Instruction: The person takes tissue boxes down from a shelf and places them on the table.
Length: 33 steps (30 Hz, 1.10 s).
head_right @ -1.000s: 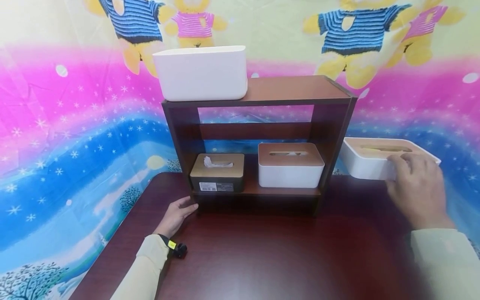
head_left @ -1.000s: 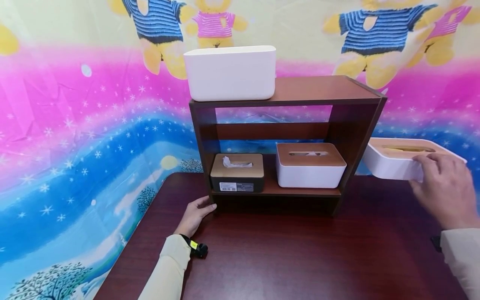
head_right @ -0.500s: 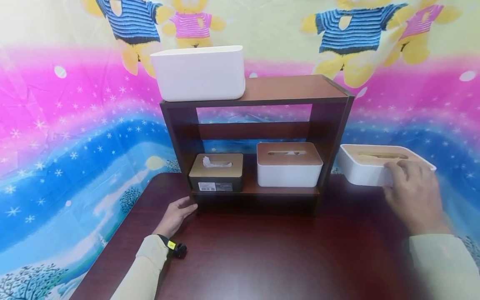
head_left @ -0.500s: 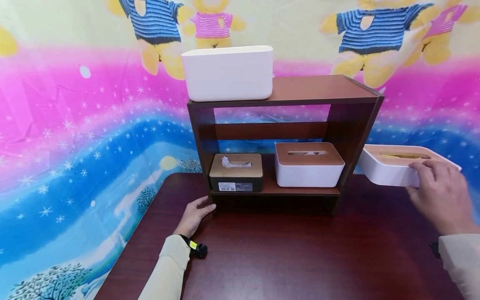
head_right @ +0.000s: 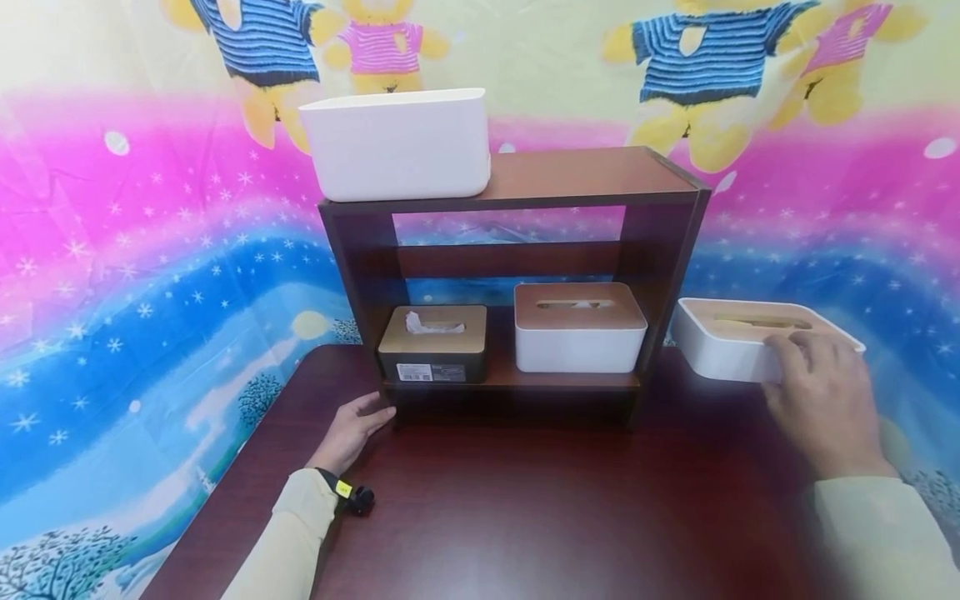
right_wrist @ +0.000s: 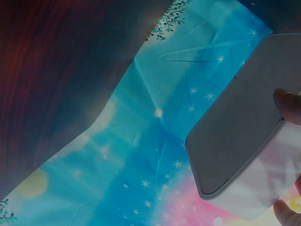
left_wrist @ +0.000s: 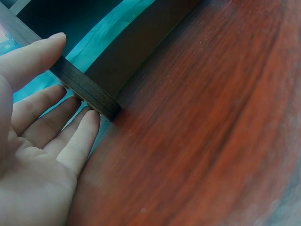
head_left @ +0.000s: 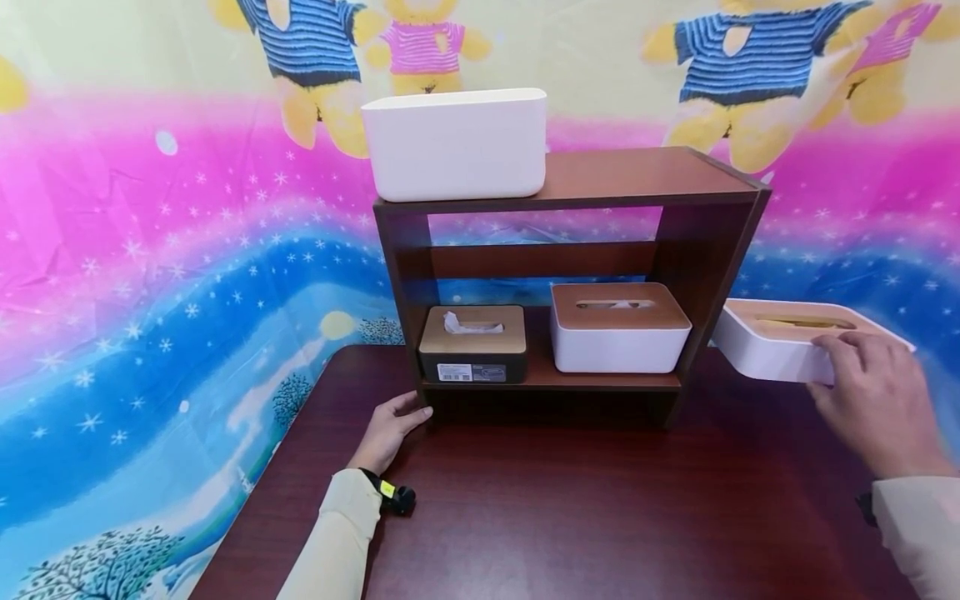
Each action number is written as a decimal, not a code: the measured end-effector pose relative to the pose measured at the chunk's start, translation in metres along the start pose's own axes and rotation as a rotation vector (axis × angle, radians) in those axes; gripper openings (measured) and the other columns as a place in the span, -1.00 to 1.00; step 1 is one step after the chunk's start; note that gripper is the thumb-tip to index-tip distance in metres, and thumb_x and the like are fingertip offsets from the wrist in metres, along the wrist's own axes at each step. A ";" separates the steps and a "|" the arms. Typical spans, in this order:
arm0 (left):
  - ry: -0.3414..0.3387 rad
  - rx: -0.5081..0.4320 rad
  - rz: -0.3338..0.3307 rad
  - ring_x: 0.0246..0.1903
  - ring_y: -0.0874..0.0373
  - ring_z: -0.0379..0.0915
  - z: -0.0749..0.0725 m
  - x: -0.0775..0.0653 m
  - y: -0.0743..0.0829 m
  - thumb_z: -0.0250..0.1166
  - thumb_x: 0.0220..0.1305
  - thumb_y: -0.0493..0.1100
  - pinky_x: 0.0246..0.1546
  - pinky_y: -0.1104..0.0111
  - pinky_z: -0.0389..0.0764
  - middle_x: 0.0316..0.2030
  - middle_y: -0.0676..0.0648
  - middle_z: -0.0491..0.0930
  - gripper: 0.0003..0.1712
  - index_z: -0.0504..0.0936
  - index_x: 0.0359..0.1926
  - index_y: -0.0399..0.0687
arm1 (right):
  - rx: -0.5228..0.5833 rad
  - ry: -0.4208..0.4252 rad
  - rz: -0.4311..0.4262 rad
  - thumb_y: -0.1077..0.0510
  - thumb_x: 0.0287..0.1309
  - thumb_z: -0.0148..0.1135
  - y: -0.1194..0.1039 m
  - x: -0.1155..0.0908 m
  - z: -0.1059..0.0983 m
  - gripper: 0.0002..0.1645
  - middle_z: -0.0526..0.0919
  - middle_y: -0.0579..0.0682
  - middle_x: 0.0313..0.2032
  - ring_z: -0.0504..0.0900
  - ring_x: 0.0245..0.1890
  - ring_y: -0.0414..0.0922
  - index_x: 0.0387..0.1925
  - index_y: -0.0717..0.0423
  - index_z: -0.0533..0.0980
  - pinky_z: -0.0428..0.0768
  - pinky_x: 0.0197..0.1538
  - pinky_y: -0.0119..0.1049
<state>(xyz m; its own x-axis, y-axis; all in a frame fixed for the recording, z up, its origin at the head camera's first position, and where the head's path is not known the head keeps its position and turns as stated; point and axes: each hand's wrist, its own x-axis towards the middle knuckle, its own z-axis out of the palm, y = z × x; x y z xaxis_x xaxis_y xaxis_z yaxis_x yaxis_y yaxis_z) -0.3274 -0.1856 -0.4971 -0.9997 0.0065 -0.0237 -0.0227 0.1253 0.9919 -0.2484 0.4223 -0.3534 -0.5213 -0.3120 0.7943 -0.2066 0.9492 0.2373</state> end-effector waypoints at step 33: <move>0.010 -0.027 -0.033 0.02 0.11 0.34 0.001 -0.005 0.005 0.42 -0.16 0.08 0.01 0.19 0.35 0.00 -0.02 0.45 -0.25 0.43 0.11 -0.01 | -0.004 -0.091 0.032 0.29 -0.84 0.49 -0.004 -0.019 0.009 -0.08 0.39 0.38 -0.17 0.33 -0.15 0.33 -0.12 0.35 0.40 0.19 0.05 0.22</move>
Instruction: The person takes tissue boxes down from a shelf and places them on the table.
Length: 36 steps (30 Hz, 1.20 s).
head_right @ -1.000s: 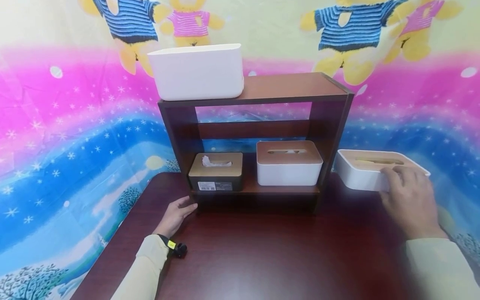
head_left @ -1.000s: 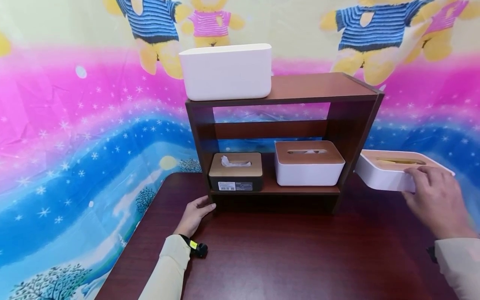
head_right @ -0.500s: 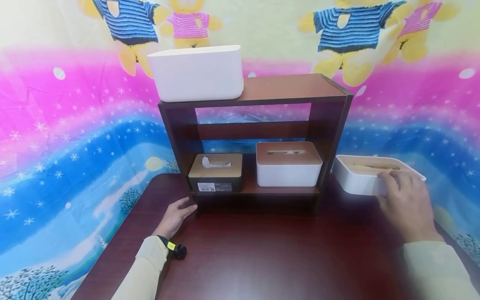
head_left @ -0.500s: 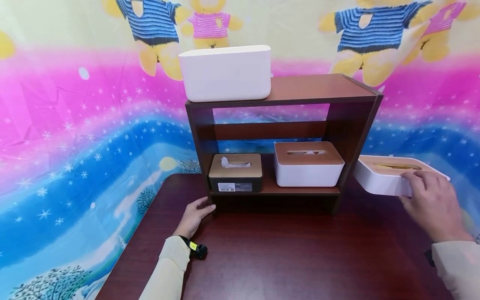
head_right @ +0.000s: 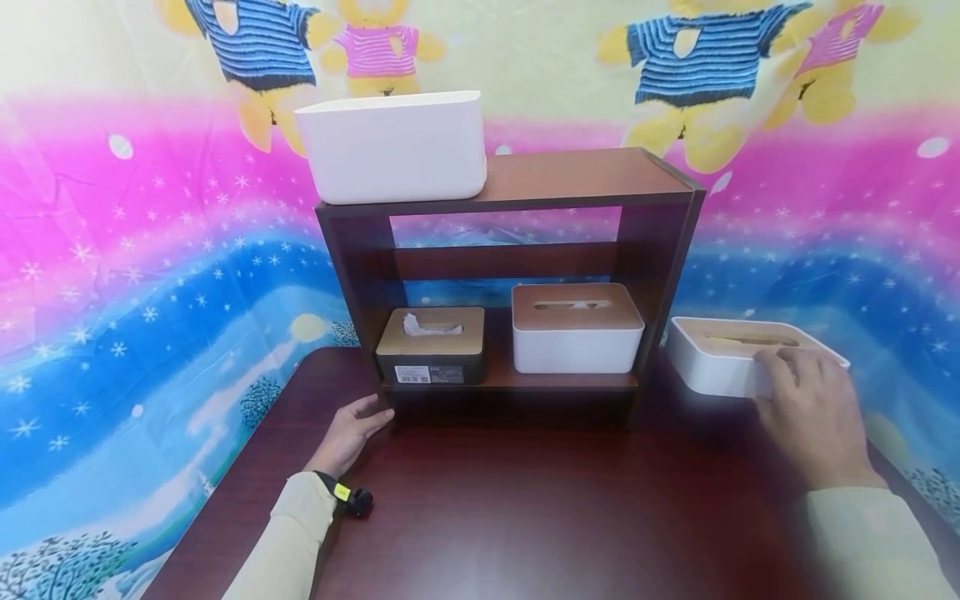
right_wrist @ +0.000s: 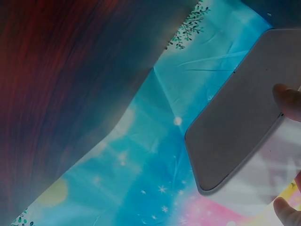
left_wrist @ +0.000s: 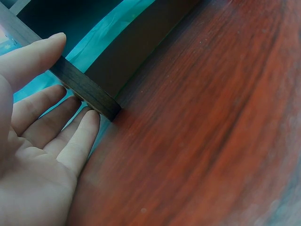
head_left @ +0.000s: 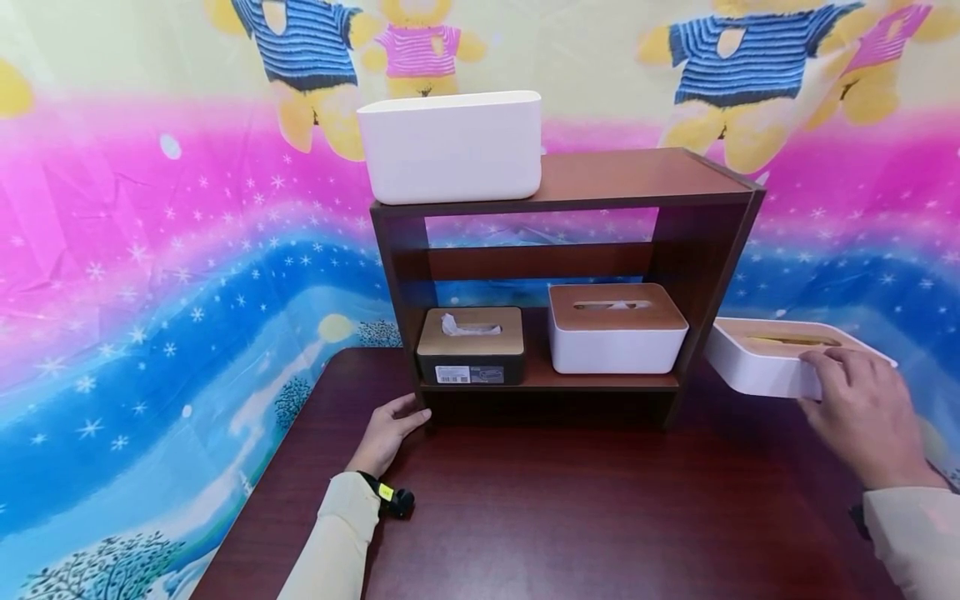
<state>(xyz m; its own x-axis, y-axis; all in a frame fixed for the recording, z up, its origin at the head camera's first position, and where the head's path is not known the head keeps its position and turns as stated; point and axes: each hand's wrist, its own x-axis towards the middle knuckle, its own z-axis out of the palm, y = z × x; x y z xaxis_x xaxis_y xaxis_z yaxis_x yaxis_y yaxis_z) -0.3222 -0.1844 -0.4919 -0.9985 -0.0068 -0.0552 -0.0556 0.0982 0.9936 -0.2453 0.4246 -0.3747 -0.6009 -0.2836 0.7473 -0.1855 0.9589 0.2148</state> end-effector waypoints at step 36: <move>-0.006 0.020 0.004 0.01 0.12 0.36 0.000 0.001 -0.002 0.40 -0.16 0.12 0.01 0.18 0.36 0.04 -0.02 0.43 -0.21 0.40 0.14 -0.01 | 0.033 -0.045 0.021 0.32 -0.90 0.57 -0.004 -0.014 0.014 -0.03 0.38 0.38 -0.16 0.31 -0.14 0.32 -0.12 0.32 0.40 0.09 0.13 0.18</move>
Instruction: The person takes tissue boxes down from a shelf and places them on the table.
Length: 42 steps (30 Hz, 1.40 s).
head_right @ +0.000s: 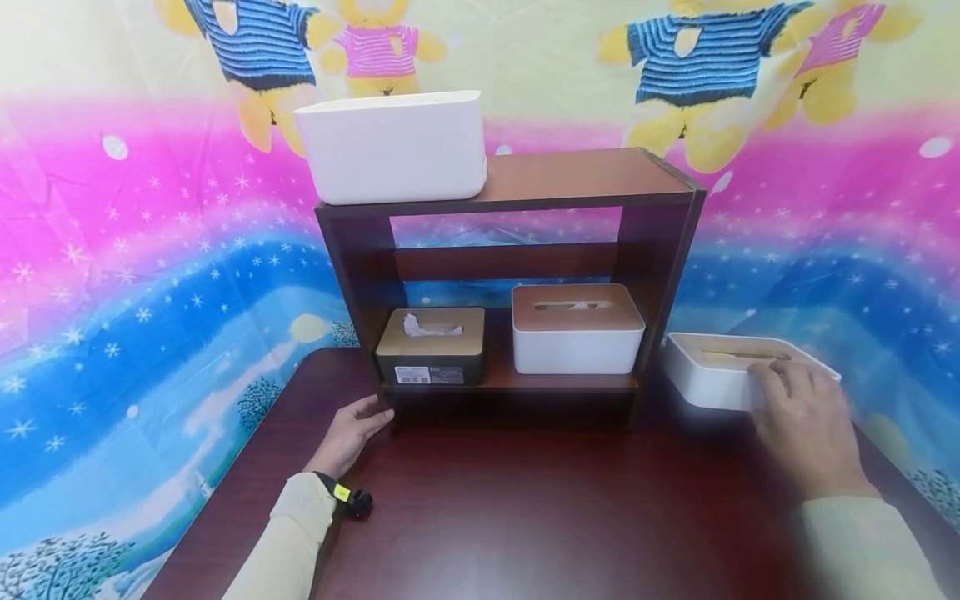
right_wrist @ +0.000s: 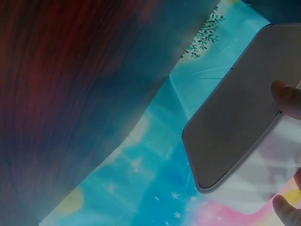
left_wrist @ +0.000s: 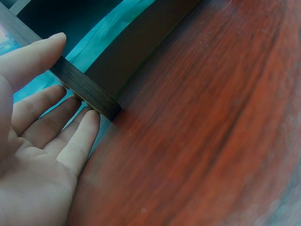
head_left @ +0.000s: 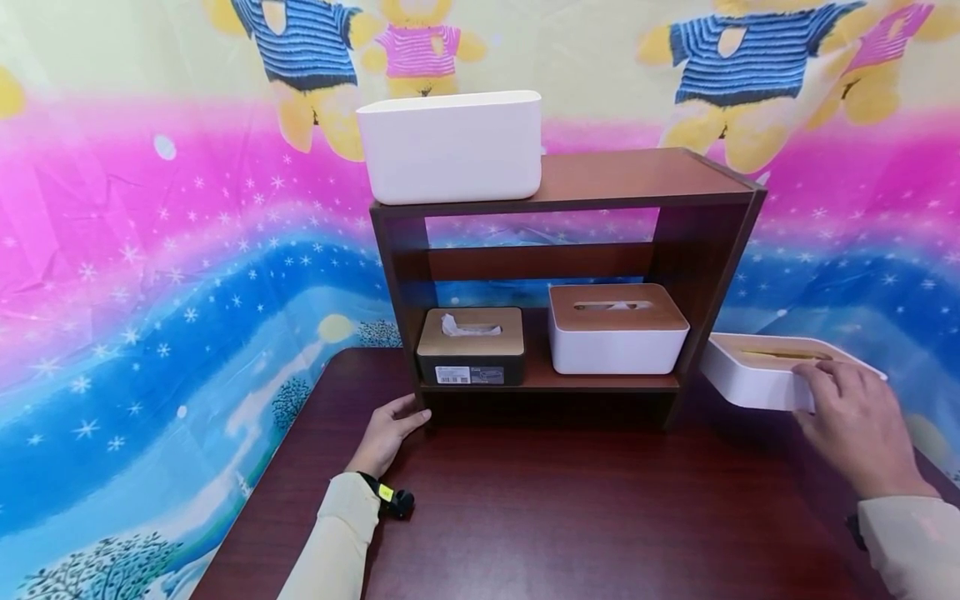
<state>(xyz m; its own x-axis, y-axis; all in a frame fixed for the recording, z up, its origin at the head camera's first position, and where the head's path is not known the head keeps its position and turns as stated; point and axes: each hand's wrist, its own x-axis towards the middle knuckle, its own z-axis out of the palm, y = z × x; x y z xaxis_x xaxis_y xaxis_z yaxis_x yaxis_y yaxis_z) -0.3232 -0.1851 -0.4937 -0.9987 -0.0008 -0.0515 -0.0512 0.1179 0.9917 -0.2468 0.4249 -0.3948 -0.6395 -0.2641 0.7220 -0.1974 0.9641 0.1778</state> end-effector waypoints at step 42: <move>0.006 0.022 0.010 0.01 0.11 0.36 -0.001 0.002 -0.002 0.40 -0.15 0.11 0.01 0.18 0.35 0.02 -0.02 0.45 -0.22 0.41 0.14 -0.03 | 0.066 -0.036 -0.030 0.25 -0.87 0.55 0.001 -0.014 0.016 -0.04 0.38 0.36 -0.10 0.30 -0.12 0.32 -0.12 0.30 0.40 0.08 0.16 0.14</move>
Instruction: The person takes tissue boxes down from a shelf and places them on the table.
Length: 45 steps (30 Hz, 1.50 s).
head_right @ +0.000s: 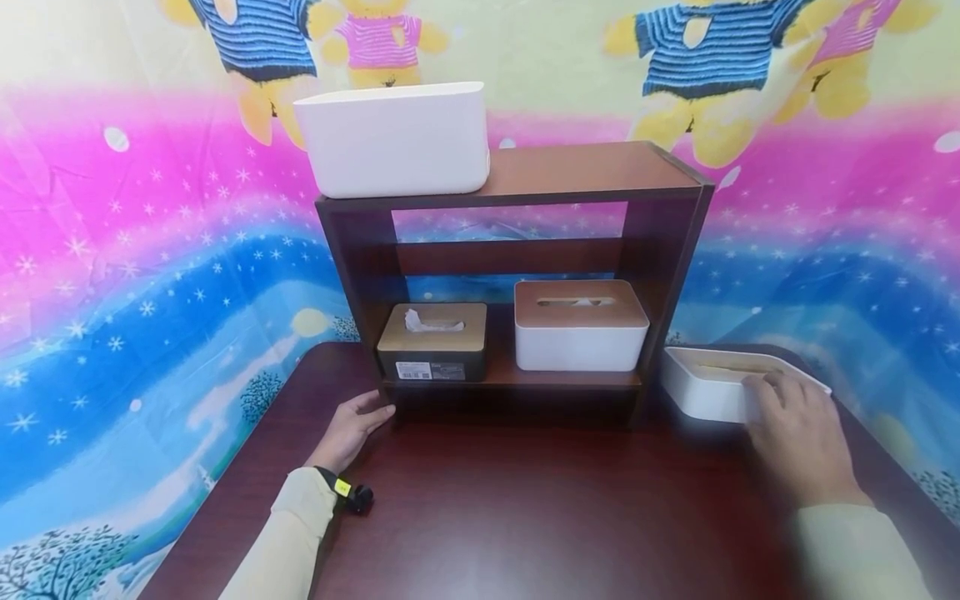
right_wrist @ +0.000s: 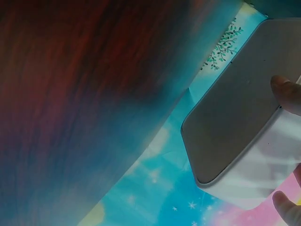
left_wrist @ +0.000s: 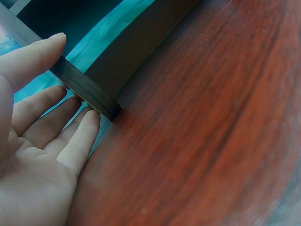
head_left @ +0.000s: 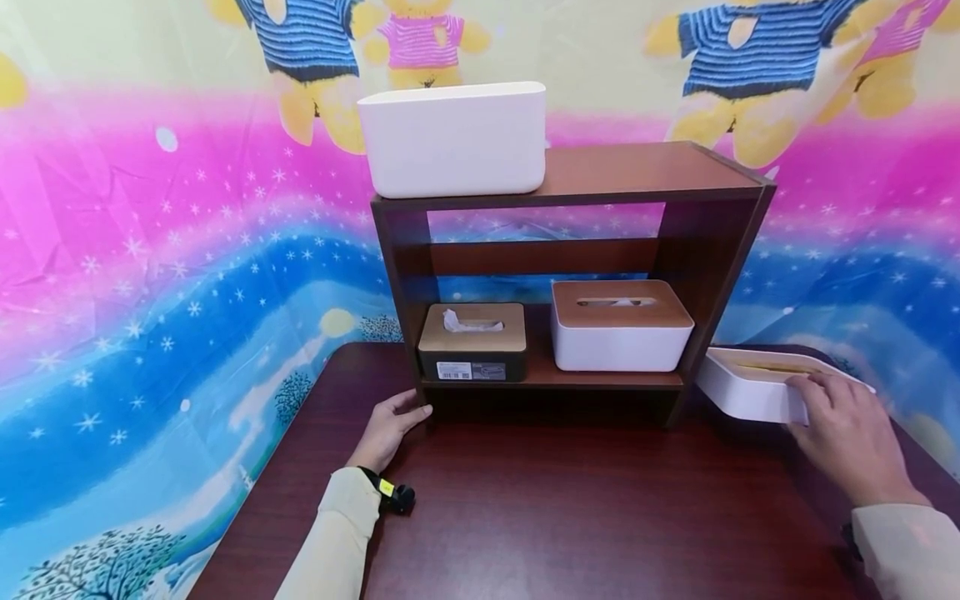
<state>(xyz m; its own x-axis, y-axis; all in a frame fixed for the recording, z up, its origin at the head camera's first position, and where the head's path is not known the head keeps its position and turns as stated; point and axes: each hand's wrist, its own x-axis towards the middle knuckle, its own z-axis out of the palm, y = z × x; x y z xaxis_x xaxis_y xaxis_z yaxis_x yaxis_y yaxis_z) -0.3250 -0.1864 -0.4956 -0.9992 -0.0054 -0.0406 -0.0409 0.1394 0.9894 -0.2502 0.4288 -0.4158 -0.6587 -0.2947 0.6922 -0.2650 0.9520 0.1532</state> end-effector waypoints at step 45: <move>0.014 -0.009 -0.010 -0.03 0.12 0.39 0.001 -0.002 0.002 0.42 -0.19 0.12 0.01 0.17 0.36 -0.01 -0.02 0.47 -0.18 0.40 0.14 -0.05 | 0.049 -0.065 -0.093 -0.02 -0.62 0.48 0.006 -0.007 0.012 -0.18 0.41 0.31 -0.14 0.33 -0.15 0.30 -0.15 0.24 0.43 0.17 0.06 0.22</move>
<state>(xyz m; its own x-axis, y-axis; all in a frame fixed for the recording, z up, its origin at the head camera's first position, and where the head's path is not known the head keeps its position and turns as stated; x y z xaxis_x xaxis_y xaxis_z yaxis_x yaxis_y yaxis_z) -0.3233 -0.1851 -0.4940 -0.9986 -0.0204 -0.0482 -0.0504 0.1306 0.9902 -0.2559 0.4355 -0.4279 -0.6733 -0.3879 0.6295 -0.3604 0.9155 0.1787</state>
